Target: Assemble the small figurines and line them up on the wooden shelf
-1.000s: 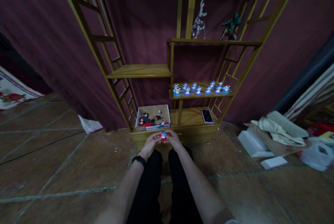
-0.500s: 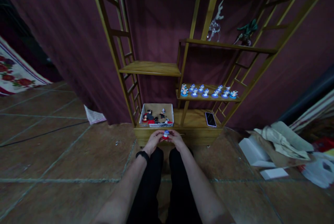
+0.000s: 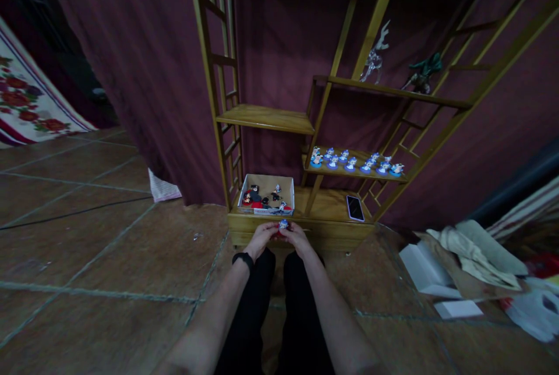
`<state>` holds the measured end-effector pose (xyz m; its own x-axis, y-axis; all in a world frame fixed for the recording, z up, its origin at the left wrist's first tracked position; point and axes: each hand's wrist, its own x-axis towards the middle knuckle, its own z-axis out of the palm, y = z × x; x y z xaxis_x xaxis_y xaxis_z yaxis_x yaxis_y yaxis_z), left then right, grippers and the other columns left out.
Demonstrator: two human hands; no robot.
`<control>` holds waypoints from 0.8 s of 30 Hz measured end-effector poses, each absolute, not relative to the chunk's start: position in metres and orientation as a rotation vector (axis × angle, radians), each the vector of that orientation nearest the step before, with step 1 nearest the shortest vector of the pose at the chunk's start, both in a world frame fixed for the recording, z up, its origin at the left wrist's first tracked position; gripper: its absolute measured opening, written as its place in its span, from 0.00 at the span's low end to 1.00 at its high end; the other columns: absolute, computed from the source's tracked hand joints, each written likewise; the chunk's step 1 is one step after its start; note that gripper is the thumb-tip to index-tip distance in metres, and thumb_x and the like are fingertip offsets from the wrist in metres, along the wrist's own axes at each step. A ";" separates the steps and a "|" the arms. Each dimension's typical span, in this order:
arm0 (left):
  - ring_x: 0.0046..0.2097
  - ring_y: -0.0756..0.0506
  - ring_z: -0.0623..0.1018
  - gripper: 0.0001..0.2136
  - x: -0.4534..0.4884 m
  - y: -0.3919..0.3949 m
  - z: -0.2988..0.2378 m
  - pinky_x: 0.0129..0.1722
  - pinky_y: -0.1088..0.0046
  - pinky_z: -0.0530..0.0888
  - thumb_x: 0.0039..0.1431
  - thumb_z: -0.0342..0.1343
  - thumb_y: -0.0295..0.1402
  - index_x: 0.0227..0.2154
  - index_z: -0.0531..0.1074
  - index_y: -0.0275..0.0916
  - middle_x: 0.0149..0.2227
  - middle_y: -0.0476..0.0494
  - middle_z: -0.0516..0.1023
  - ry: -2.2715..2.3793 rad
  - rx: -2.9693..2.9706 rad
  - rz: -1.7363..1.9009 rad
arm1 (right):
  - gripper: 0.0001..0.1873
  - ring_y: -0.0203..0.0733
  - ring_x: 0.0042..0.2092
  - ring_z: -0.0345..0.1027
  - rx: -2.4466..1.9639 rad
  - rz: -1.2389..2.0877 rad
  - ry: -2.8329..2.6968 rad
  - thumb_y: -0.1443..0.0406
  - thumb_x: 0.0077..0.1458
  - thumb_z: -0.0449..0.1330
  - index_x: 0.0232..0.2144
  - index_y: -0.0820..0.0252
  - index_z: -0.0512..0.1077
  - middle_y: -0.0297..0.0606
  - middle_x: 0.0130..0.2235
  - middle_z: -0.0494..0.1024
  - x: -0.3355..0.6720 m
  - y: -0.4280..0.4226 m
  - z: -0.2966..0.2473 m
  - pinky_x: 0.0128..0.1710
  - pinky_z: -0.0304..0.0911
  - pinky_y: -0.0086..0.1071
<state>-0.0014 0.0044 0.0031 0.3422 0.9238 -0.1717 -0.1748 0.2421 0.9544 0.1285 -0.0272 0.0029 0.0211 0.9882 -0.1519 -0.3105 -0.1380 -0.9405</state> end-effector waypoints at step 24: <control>0.25 0.51 0.71 0.12 -0.006 0.000 0.005 0.25 0.77 0.63 0.39 0.62 0.31 0.30 0.77 0.34 0.27 0.43 0.78 0.835 1.074 0.929 | 0.11 0.42 0.37 0.71 -0.993 1.458 -0.871 0.67 0.35 0.64 0.28 0.63 0.72 0.38 0.33 0.77 0.129 -0.033 0.003 0.45 0.64 0.41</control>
<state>-0.0059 -0.0003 0.0050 0.3811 0.9180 -0.1095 -0.2071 0.2002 0.9576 0.1293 -0.0327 0.0031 -0.0326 0.9934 -0.1102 -0.3737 -0.1144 -0.9205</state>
